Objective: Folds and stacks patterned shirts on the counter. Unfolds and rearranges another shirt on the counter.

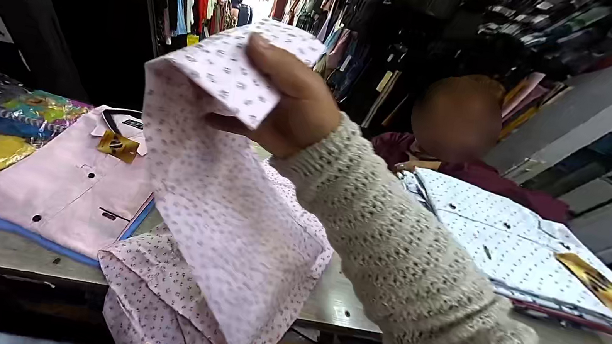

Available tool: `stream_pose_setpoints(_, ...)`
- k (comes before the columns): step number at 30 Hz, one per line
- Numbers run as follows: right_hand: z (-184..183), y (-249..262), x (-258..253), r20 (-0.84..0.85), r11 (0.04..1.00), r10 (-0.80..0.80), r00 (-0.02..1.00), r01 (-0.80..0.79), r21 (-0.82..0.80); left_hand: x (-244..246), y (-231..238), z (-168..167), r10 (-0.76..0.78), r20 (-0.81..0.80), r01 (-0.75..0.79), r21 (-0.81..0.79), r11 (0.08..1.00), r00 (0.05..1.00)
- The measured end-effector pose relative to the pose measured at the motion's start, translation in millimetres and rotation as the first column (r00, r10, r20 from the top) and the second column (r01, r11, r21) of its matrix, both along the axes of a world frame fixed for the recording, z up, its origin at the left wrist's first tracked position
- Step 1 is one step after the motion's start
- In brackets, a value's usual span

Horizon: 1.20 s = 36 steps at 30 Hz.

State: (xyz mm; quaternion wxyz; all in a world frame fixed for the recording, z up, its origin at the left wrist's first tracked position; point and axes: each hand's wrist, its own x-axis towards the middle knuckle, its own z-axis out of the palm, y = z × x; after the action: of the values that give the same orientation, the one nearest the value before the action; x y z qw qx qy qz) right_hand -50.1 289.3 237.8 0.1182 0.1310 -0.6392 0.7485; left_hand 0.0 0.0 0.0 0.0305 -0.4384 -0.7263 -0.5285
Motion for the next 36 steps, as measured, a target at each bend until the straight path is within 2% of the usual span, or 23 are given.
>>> stream_pose_setpoints(2,-13,-5,-10,0.056,1.0,0.0,0.998,0.001,-0.021,-3,-9,-5,0.022,0.023,-0.023,0.026,0.999,0.999)
stream_pose_setpoints(4,-34,-4,7,0.095,0.999,-0.038,0.995,0.041,-0.028,-7,-16,-9,0.021,0.062,-0.022,0.022,1.0,0.998)
stream_pose_setpoints(8,-90,11,78,0.217,0.978,-0.16,0.963,0.184,-0.094,-15,-14,2,0.053,0.073,-0.051,-0.025,0.998,0.996)
stream_pose_setpoints(11,-135,24,143,0.284,0.939,-0.269,0.92,0.316,-0.134,-20,-7,8,0.082,0.001,-0.082,-0.019,0.996,0.997)
stream_pose_setpoints(15,-164,34,206,0.197,0.942,-0.219,0.956,0.26,-0.213,-26,17,30,0.041,-0.114,-0.041,0.002,0.999,0.993)
stream_pose_setpoints(18,-169,34,212,0.114,0.958,-0.174,0.978,0.195,-0.21,-24,43,38,-0.034,-0.239,0.034,-0.003,0.999,0.97)
stream_pose_setpoints(20,-164,33,207,0.138,0.947,-0.198,0.97,0.226,-0.229,-14,63,42,-0.217,-0.255,0.216,-0.032,0.976,0.942)
stream_pose_setpoints(22,-153,34,200,0.154,0.945,-0.203,0.967,0.235,-0.23,-2,88,44,-0.349,-0.303,0.322,-0.138,0.937,0.887)
stream_pose_setpoints(26,-128,34,178,0.058,0.967,-0.118,0.991,0.128,-0.221,7,145,36,-0.368,-0.279,0.259,-0.359,0.897,0.887)
stream_pose_setpoints(29,-113,29,169,0.021,0.965,-0.107,0.994,0.109,-0.237,6,174,50,-0.356,-0.046,0.265,-0.579,0.771,0.934)
stream_pose_setpoints(31,-110,28,168,0.018,0.962,-0.124,0.992,0.125,-0.243,16,179,54,-0.349,-0.03,0.26,-0.607,0.751,0.937)
stream_pose_setpoints(34,-116,28,169,0.02,0.959,-0.12,0.993,0.122,-0.257,29,175,50,-0.466,-0.009,0.342,-0.667,0.662,0.885)
stream_pose_setpoints(36,-124,33,171,0.038,0.965,-0.099,0.994,0.105,-0.239,33,169,49,-0.516,-0.062,0.359,-0.648,0.672,0.854)
